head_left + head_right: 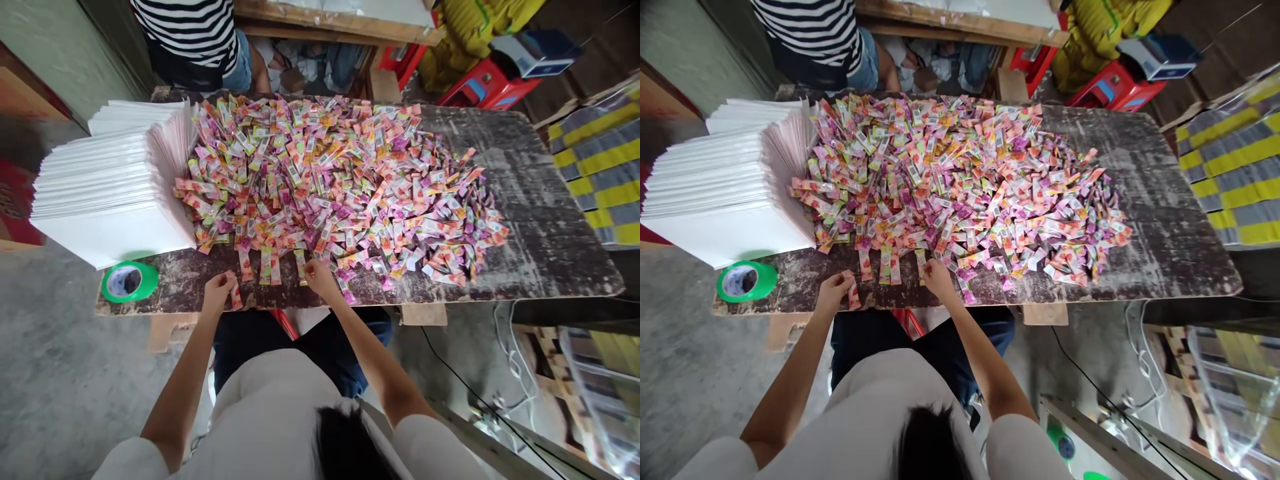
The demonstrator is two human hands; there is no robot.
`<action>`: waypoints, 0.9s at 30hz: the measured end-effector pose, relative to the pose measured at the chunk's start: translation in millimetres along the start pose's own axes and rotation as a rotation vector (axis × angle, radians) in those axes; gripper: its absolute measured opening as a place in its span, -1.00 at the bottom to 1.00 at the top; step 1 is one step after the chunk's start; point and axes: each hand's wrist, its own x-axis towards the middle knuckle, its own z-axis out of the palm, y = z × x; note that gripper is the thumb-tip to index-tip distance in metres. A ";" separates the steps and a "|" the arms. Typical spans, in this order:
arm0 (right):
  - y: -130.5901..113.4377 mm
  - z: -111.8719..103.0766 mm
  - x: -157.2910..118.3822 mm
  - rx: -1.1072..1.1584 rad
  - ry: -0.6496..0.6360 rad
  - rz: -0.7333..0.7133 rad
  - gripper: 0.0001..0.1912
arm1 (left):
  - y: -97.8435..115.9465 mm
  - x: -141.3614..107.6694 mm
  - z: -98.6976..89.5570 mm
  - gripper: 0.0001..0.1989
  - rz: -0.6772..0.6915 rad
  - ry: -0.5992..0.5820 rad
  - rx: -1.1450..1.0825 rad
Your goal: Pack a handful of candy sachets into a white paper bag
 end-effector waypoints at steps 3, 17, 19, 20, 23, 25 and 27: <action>-1.2 0.7 2.7 -0.066 0.164 0.051 -0.75 | -2.1 -6.7 11.8 -0.56 -0.053 0.011 -0.237; -8.7 18.7 -5.6 0.352 0.037 0.142 -0.77 | 1.2 -17.3 52.5 -0.61 -0.190 -0.099 -0.533; -11.2 24.6 -2.8 0.452 0.038 0.195 -0.70 | 7.8 -16.2 54.7 -0.61 -0.252 -0.126 -0.572; -13.2 27.1 -1.3 0.485 0.033 0.217 -0.66 | 11.5 -15.5 55.4 -0.61 -0.275 -0.144 -0.587; -20.2 30.2 2.4 0.458 0.014 0.260 -0.55 | 20.7 -14.0 56.6 -0.58 -0.280 -0.198 -0.561; -24.4 29.3 3.9 0.360 0.009 0.278 -0.58 | 23.5 -14.2 57.8 -0.57 -0.264 -0.206 -0.479; -26.9 27.7 4.1 0.259 0.033 0.287 -0.67 | 23.3 -15.7 59.4 -0.59 -0.260 -0.192 -0.390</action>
